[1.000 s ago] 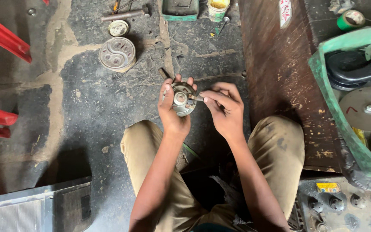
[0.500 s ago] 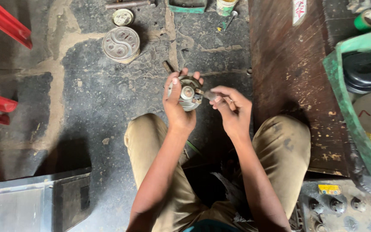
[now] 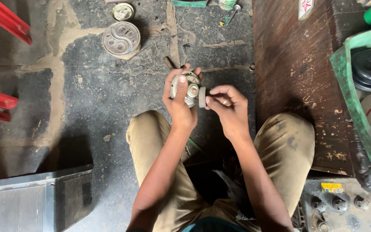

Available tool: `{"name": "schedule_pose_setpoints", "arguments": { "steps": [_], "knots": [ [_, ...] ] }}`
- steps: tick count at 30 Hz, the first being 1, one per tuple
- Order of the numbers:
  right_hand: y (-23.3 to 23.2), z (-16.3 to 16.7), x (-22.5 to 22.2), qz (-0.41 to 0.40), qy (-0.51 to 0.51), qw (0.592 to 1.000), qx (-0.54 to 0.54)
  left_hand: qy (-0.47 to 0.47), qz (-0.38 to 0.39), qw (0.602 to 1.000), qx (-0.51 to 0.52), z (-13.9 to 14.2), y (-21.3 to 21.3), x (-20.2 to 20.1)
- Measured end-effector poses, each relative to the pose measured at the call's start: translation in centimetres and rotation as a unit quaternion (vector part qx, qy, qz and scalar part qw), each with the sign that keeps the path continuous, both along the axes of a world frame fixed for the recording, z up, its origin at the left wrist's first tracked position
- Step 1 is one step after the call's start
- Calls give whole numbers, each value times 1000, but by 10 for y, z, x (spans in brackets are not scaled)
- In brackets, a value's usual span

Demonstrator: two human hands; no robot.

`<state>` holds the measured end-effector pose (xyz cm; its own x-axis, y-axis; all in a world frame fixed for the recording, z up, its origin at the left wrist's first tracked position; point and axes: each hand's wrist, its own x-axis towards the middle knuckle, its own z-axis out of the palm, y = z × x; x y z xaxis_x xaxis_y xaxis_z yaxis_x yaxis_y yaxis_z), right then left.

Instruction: The person sits on the workshop floor holding a small round mechanical component, prying at its cover and working on the parts inside by hand. They turn the component over, manipulate its internal fittings, and at one point reach to a nearby tray before resuming work on the part.

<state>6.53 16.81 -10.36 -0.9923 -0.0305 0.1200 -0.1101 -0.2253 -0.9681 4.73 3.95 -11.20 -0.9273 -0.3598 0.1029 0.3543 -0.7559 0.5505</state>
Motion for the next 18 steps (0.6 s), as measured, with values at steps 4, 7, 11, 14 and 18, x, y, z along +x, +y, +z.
{"name": "schedule_pose_setpoints", "arguments": {
  "steps": [4,7,11,14,18],
  "knots": [
    [0,2,2,-8,-59,997,-39,-5,58,988,-141,-1,3,3],
    [-4,2,5,-23,-44,998,30,1,68,978,-196,0,5,8],
    [-4,3,1,-40,26,996,77,7,55,989,-136,4,2,4],
    [5,2,-8,-59,-40,997,-25,29,25,999,7,4,-2,-7],
    [6,-2,-17,9,-82,993,-90,12,3,996,84,1,-2,-16]
  ]
}}
